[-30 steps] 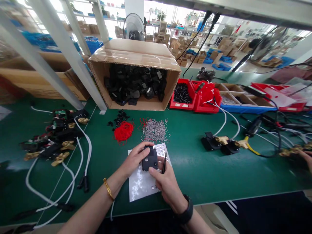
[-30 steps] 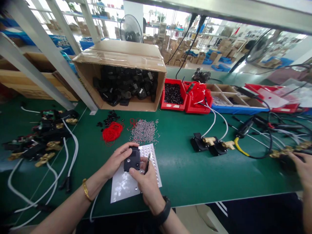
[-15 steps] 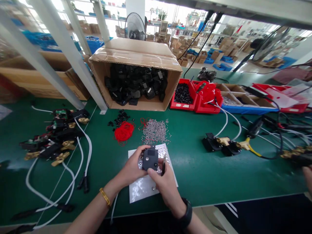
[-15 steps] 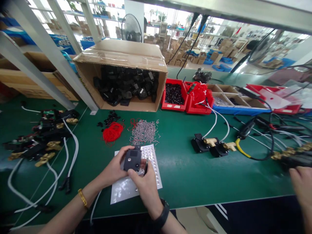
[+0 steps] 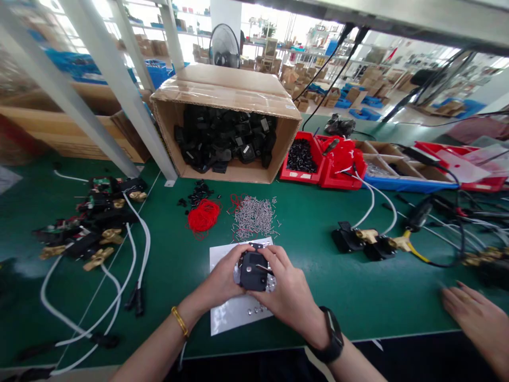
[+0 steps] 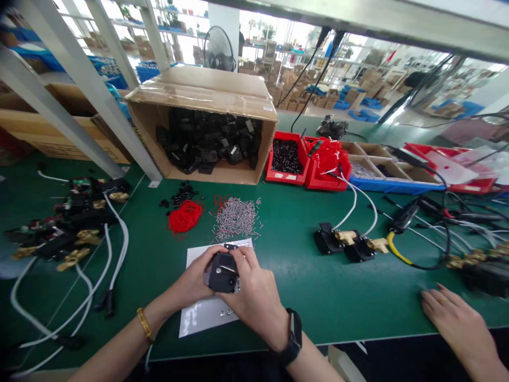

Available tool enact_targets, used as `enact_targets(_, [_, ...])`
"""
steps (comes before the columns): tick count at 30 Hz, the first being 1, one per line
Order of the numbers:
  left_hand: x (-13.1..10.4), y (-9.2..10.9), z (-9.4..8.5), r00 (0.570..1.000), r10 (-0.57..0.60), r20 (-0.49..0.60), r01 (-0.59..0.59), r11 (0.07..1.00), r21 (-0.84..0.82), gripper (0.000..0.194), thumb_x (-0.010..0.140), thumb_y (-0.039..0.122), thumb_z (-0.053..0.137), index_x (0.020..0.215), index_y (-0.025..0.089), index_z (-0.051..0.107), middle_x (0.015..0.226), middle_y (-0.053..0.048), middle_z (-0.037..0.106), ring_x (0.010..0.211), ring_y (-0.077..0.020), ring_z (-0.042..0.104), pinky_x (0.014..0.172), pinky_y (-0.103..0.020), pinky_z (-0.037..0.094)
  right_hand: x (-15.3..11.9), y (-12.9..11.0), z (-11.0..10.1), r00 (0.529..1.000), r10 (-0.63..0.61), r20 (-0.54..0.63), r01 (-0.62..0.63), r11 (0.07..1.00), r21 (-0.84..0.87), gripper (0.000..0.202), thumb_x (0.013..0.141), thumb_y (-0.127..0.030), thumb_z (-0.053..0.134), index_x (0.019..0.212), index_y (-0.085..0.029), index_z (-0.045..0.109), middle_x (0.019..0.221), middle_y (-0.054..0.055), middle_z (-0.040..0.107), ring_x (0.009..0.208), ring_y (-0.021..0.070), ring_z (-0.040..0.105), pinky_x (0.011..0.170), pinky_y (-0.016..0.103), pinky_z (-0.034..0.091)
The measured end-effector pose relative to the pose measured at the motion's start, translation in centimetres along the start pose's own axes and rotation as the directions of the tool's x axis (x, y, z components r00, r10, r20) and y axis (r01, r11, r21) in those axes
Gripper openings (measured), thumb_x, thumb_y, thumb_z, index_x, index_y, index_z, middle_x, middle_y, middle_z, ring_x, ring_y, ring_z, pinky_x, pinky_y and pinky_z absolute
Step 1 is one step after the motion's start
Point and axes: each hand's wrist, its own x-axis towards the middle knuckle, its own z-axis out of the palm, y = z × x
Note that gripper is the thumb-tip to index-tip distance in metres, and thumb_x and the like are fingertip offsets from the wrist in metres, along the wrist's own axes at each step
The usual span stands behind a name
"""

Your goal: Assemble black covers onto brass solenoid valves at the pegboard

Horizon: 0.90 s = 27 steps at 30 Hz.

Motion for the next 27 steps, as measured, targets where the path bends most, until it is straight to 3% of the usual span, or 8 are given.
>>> enact_targets(5, [0.2,0.0,0.5,1.000,0.025,0.002,-0.025,0.999,-0.028,0.059,0.063,0.018,0.070,0.114,0.020,0.042,0.113,-0.008,0.054,0.100,-0.0237,0.054,0.087,-0.037,0.043,-0.3,0.5,-0.4,0.997,-0.061,0.041,0.063,0.997,-0.046,0.056,0.071,-0.031,0.068,0.121,-0.022,0.046,0.121,0.013,0.049,0.095,0.0283,0.059,0.068,0.036,0.054])
enact_targets(11, [0.2,-1.0,1.0,0.997,0.067,-0.049,-0.065,0.997,0.047,0.069,0.058,0.010,0.072,0.118,0.021,0.039,0.119,-0.009,0.048,0.110,-0.0257,0.048,0.095,-0.041,0.038,0.1,2.0,0.1,0.994,-0.092,-0.051,0.100,0.976,0.192,0.060,0.066,-0.029,0.072,0.120,-0.023,0.045,0.114,0.010,0.050,0.099,0.0242,0.057,0.080,0.033,0.052])
enact_targets(14, [0.1,-1.5,1.3,0.995,0.076,-0.059,-0.072,0.996,0.060,0.066,0.058,0.011,0.072,0.115,0.021,0.041,0.115,-0.008,0.049,0.106,-0.0252,0.049,0.092,-0.040,0.041,0.0,1.9,0.3,0.996,-0.082,-0.045,0.090,0.970,0.225,0.061,0.065,-0.031,0.074,0.118,-0.023,0.046,0.112,0.009,0.051,0.098,0.0241,0.057,0.080,0.034,0.052])
enact_targets(17, [0.1,-1.9,1.7,0.994,0.094,-0.056,-0.092,0.995,0.043,0.063,0.061,0.015,0.073,0.115,0.021,0.042,0.113,-0.008,0.049,0.105,-0.0241,0.049,0.091,-0.039,0.042,-0.5,1.1,-0.8,0.997,-0.053,-0.062,0.066,0.969,0.237,0.057,0.064,-0.028,0.073,0.115,-0.023,0.049,0.107,0.008,0.052,0.092,0.0229,0.059,0.078,0.033,0.052])
enact_targets(20, [0.2,-2.0,1.9,0.995,0.075,-0.063,-0.073,0.997,0.031,0.067,0.060,0.023,0.078,0.116,0.021,0.041,0.117,-0.009,0.048,0.109,-0.0249,0.048,0.094,-0.040,0.041,-1.0,1.1,-3.4,0.985,0.057,-0.161,-0.014,0.966,0.257,0.056,0.062,-0.027,0.074,0.112,-0.023,0.050,0.105,0.008,0.052,0.091,0.0225,0.058,0.073,0.030,0.052])
enact_targets(23, [0.1,-1.9,1.8,0.997,0.029,-0.077,-0.026,0.998,0.051,0.071,0.059,0.030,0.079,0.118,0.021,0.041,0.119,-0.010,0.047,0.112,-0.0270,0.047,0.097,-0.042,0.038,-1.7,3.1,-5.3,0.965,0.183,-0.188,-0.171,0.982,0.075,0.051,0.064,-0.031,0.071,0.111,-0.022,0.052,0.107,0.008,0.053,0.092,0.0238,0.058,0.075,0.034,0.051])
enact_targets(27, [-0.2,-1.8,1.7,0.996,-0.025,-0.086,0.028,0.999,0.037,0.077,0.055,0.035,0.082,0.119,0.022,0.042,0.121,-0.010,0.047,0.115,-0.0283,0.046,0.099,-0.042,0.036,-3.3,5.8,-3.3,0.928,0.353,-0.123,-0.369,0.918,-0.149,0.051,0.070,-0.034,0.065,0.117,-0.018,0.051,0.117,0.012,0.052,0.088,0.0288,0.062,0.071,0.040,0.051])
